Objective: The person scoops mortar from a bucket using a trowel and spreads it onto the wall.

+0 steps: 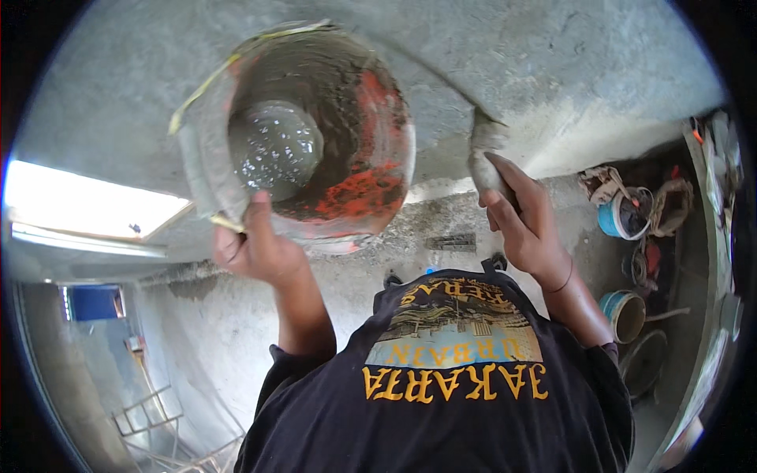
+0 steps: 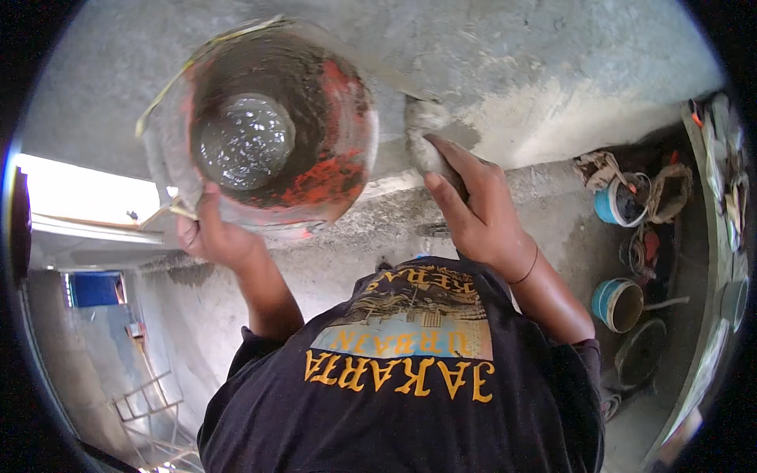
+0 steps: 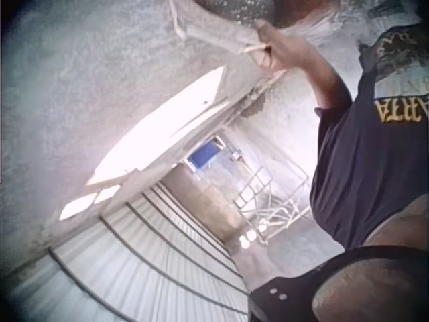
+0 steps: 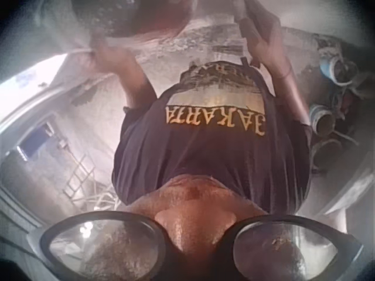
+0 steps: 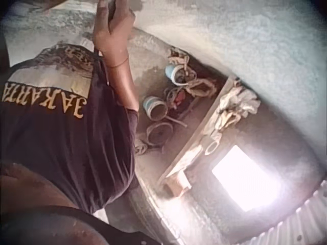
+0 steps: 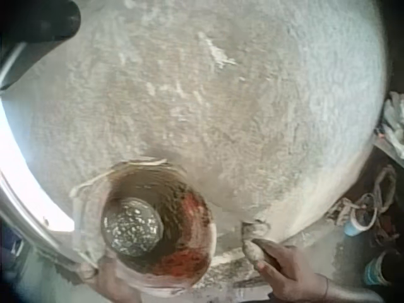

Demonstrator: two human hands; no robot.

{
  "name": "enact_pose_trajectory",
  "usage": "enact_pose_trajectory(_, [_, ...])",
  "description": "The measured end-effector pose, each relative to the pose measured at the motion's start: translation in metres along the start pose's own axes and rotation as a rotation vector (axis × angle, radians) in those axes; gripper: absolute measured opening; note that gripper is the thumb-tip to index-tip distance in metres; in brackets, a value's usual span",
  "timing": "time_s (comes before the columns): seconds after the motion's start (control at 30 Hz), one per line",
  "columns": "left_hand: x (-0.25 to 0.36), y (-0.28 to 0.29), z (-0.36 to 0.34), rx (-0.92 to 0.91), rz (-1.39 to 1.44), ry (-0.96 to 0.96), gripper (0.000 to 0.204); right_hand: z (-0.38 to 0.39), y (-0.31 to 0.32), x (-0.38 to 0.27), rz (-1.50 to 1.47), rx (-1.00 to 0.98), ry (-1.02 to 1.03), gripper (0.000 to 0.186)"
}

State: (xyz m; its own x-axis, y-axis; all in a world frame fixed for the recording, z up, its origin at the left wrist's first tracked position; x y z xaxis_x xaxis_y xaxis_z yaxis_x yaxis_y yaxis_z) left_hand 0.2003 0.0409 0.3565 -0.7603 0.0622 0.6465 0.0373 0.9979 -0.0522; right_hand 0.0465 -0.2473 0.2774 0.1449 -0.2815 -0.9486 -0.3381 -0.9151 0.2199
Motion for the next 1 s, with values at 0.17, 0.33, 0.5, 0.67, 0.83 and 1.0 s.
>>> enact_pose_trajectory(0.17, [0.015,-0.023,0.007,-0.118,-0.066,-0.076,0.007,-0.053,-0.040,-0.036,0.543,-0.221,0.112,0.029])
enact_pose_trajectory(0.33, [0.008,-0.039,0.017,-0.255,-0.080,-0.075,0.015,-0.107,-0.104,-0.020,1.173,-0.460,0.172,0.033])
enact_pose_trajectory(0.5, [0.011,-0.046,0.022,-0.252,-0.095,-0.107,0.013,-0.136,-0.122,-0.001,1.233,-0.302,0.265,0.042])
enact_pose_trajectory(0.67, [0.011,-0.047,0.024,-0.202,-0.039,-0.093,0.015,-0.118,-0.122,0.024,1.090,-0.455,0.141,0.048])
enact_pose_trajectory(0.83, [0.007,-0.046,0.029,-0.145,0.043,-0.074,0.024,-0.095,-0.115,0.027,1.136,-0.683,0.113,0.043])
enact_pose_trajectory(1.0, [0.005,-0.049,0.034,-0.131,0.080,-0.071,0.027,-0.112,-0.102,-0.024,0.986,-0.508,0.172,0.035])
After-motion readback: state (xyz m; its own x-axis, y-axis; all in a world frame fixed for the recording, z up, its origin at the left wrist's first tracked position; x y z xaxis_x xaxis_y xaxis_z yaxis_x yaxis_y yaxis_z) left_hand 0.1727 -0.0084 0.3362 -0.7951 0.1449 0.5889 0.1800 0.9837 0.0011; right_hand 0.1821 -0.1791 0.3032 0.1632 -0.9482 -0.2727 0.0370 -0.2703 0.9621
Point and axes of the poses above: each hand's wrist, its own z-axis away from the middle knuckle, its own y-axis out of the back of the hand, x = y × z, the point moved 10 cm from there along -z, towards the middle knuckle, and after that the axes turned 14 degrees about -x, right-handed, at the moved point
